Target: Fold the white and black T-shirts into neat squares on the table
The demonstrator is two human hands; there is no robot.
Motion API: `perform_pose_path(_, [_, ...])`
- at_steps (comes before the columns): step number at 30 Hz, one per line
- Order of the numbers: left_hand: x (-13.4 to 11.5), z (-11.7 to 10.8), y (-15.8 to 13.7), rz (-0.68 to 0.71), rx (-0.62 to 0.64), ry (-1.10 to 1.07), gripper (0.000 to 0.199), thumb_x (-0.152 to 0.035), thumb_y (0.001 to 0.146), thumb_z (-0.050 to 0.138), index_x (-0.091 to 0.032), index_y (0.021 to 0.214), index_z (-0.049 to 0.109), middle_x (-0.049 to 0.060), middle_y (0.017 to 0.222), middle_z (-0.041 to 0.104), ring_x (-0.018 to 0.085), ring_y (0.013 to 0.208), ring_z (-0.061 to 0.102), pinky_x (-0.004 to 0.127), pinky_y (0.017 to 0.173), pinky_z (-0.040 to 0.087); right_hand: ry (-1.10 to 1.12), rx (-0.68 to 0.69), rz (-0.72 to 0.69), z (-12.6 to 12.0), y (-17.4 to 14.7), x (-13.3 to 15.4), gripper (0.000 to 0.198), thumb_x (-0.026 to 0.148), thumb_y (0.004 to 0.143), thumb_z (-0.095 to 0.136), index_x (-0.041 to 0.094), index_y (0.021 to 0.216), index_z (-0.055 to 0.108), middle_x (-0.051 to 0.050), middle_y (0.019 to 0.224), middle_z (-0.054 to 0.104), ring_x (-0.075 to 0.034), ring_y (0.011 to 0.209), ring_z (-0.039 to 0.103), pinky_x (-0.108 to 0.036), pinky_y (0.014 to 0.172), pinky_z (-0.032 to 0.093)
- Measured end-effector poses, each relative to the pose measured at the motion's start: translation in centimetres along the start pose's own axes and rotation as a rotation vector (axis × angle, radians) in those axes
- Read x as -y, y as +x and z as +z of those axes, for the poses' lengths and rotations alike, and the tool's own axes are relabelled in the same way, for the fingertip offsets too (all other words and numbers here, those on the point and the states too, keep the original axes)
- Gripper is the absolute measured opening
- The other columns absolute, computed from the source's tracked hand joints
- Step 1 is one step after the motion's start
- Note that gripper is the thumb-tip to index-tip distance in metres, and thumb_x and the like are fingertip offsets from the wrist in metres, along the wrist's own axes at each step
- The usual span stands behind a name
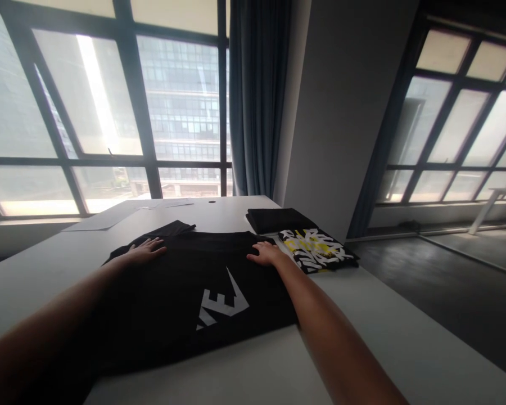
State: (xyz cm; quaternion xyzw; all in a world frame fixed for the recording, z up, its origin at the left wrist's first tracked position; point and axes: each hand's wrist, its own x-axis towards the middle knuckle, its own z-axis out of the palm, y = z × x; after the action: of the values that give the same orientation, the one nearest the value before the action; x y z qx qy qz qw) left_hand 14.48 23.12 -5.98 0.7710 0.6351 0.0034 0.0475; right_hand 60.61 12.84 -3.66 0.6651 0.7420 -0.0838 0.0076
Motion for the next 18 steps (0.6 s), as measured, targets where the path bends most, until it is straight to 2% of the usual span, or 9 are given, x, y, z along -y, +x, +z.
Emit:
perform_pose_path(2, [0.4,0.1,0.5,-0.003,-0.005,-0.009,0.077,-0.068,0.092,0.023,-0.026,0.156,0.027,0.008,0.164,0.013,0.036,0.151,0.01,0.07,0.113,0.012,-0.001,-0.002,0.03,0.0,1.4,-0.6,0.081,0.068,0.091,0.04,0.016,0.153,0.035,-0.013,0.161,0.027,-0.029,0.148,0.025,-0.043,0.118,0.023])
perform_pose_path(6, [0.8,0.2,0.7,-0.007,-0.006,-0.013,0.077,-0.07,0.091,0.021,-0.029,0.157,0.025,0.005,0.164,0.013,0.034,0.151,0.008,0.068,0.115,0.011,-0.038,-0.078,0.272,0.3,3.0,-1.8,0.088,0.072,0.092,0.029,0.011,0.156,0.026,-0.021,0.158,0.03,-0.035,0.145,0.031,-0.049,0.115,0.026])
perform_pose_path(8, [0.9,0.2,0.7,-0.032,-0.009,-0.007,0.079,-0.071,0.09,0.02,-0.029,0.157,0.025,0.005,0.165,0.013,0.035,0.151,0.008,0.068,0.114,0.012,-0.045,-0.103,0.311,0.3,2.9,-1.9,0.085,0.069,0.094,0.028,0.011,0.156,0.026,-0.021,0.157,0.032,-0.035,0.143,0.034,-0.048,0.114,0.029])
perform_pose_path(10, [1.0,0.0,0.6,-0.075,-0.026,0.001,0.08,-0.072,0.09,0.02,-0.028,0.156,0.028,0.008,0.164,0.015,0.038,0.15,0.011,0.071,0.112,0.015,-0.057,-0.089,0.25,0.1,2.3,-1.6,0.08,0.065,0.095,0.033,0.012,0.155,0.03,-0.019,0.158,0.032,-0.034,0.144,0.033,-0.047,0.115,0.028])
perform_pose_path(13, [1.7,-0.2,0.0,-0.152,-0.048,0.005,0.084,-0.075,0.088,0.021,-0.026,0.155,0.033,0.014,0.163,0.02,0.046,0.147,0.017,0.076,0.104,0.021,-0.044,-0.04,0.05,-0.7,0.4,-0.1,0.075,0.063,0.091,0.047,0.019,0.151,0.04,-0.014,0.159,0.032,-0.03,0.145,0.033,-0.044,0.116,0.028])
perform_pose_path(16, [3.0,-0.6,-1.4,-0.25,-0.063,0.016,0.085,-0.076,0.086,0.022,-0.025,0.153,0.036,0.019,0.16,0.027,0.051,0.144,0.021,0.079,0.099,0.023,0.028,-0.024,-0.141,-1.6,-2.4,1.9,0.071,0.064,0.087,0.054,0.025,0.146,0.05,-0.008,0.156,0.04,-0.027,0.14,0.042,-0.036,0.115,0.033])
perform_pose_path(18, [3.9,-1.0,-2.8,-0.297,-0.127,0.064,0.082,-0.071,0.088,0.025,-0.022,0.153,0.037,0.021,0.158,0.031,0.049,0.143,0.024,0.077,0.102,0.022,0.071,-0.028,-0.239,-2.0,-4.3,3.1,0.069,0.067,0.085,0.054,0.027,0.142,0.055,-0.006,0.153,0.044,-0.027,0.136,0.046,-0.034,0.114,0.034])
